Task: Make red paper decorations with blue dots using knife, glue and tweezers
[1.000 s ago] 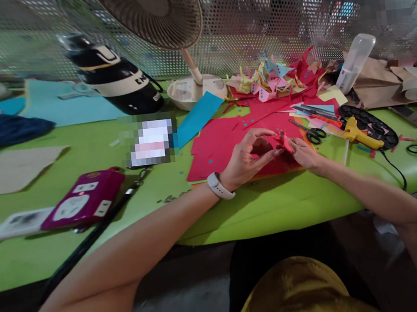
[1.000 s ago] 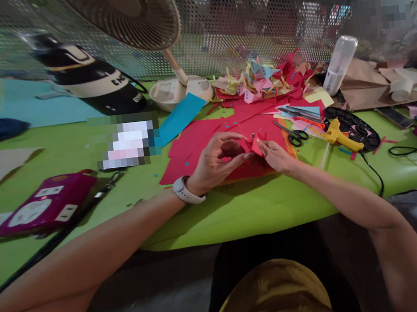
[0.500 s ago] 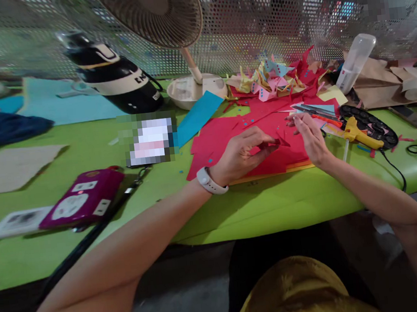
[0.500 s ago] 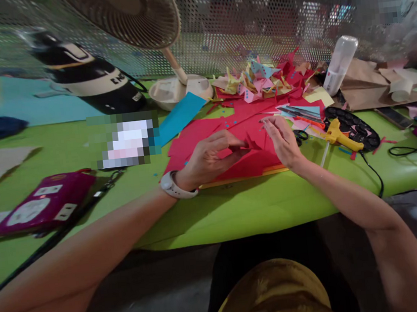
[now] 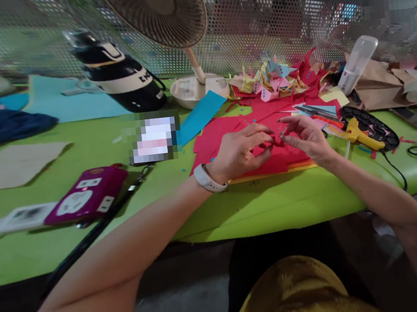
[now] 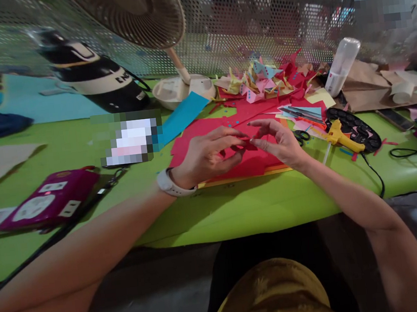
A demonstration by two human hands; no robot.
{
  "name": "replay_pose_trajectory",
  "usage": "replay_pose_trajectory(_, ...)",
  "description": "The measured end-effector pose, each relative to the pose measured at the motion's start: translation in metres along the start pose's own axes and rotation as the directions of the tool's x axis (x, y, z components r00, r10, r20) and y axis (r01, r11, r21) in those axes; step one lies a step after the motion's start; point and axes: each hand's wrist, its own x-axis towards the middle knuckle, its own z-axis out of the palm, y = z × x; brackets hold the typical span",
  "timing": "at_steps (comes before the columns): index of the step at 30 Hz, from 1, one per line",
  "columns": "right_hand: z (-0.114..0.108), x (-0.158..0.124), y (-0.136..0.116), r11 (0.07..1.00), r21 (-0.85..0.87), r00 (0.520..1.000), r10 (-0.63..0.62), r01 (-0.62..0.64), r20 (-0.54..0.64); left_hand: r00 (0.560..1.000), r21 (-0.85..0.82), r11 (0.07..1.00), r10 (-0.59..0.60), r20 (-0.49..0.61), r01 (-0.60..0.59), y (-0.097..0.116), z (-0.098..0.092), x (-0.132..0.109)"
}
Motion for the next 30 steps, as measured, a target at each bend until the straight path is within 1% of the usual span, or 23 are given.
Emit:
replay_pose_trajectory(2, -0.002, 0.001, -0.002, 0.999, -0.032, 1.0, -0.004, 0.003, -0.021, 0.997, -0.129, 0.989, -0.073, 0.02, 0.075, 0.002, -0.002, 0.001)
replay_pose_trajectory(4, -0.003, 0.002, -0.003, 0.997, -0.076, 0.999, 0.003, -0.007, -0.049, 0.989, -0.252, 0.957, -0.145, 0.027, 0.147, 0.004, -0.004, 0.002)
replay_pose_trajectory(6, -0.004, 0.003, -0.003, 0.995, -0.094, 0.998, 0.013, -0.019, -0.065, 0.984, -0.331, 0.927, -0.177, 0.033, 0.178, 0.005, -0.007, 0.004)
replay_pose_trajectory(7, -0.005, 0.004, -0.003, 0.995, -0.093, 0.998, 0.017, -0.023, -0.065, 0.984, -0.356, 0.918, -0.175, 0.04, 0.177, 0.005, -0.009, 0.006)
replay_pose_trajectory(10, -0.008, 0.003, -0.003, 0.993, -0.114, 0.999, 0.026, -0.03, -0.038, 0.986, -0.384, 0.908, -0.155, 0.067, 0.169, 0.003, -0.012, 0.008)
replay_pose_trajectory(12, -0.009, 0.002, -0.006, 0.986, -0.165, 1.0, 0.024, -0.022, 0.013, 0.984, -0.379, 0.908, -0.155, 0.093, 0.179, 0.002, -0.012, 0.008)
replay_pose_trajectory(15, -0.007, 0.0, -0.01, 0.964, -0.258, 0.993, -0.028, 0.056, 0.113, 0.984, -0.371, 0.913, -0.141, 0.107, 0.171, 0.0, -0.01, 0.008)
replay_pose_trajectory(18, -0.004, -0.001, -0.01, 0.929, -0.342, 0.982, -0.087, 0.141, 0.168, 0.986, -0.378, 0.911, -0.135, 0.102, 0.164, 0.001, -0.008, 0.007)
replay_pose_trajectory(21, -0.002, 0.0, -0.005, 0.913, -0.373, 0.98, -0.111, 0.166, 0.166, 0.981, -0.398, 0.897, -0.163, 0.106, 0.192, 0.002, -0.006, 0.006)
replay_pose_trajectory(25, -0.003, 0.002, 0.001, 0.889, -0.409, 0.978, -0.172, 0.205, 0.117, 0.973, -0.464, 0.855, -0.212, 0.096, 0.232, 0.002, -0.003, 0.005)
replay_pose_trajectory(30, -0.004, 0.002, 0.003, 0.838, -0.484, 0.968, -0.223, 0.252, 0.117, 0.973, -0.514, 0.828, -0.222, 0.065, 0.223, 0.003, -0.001, 0.005)
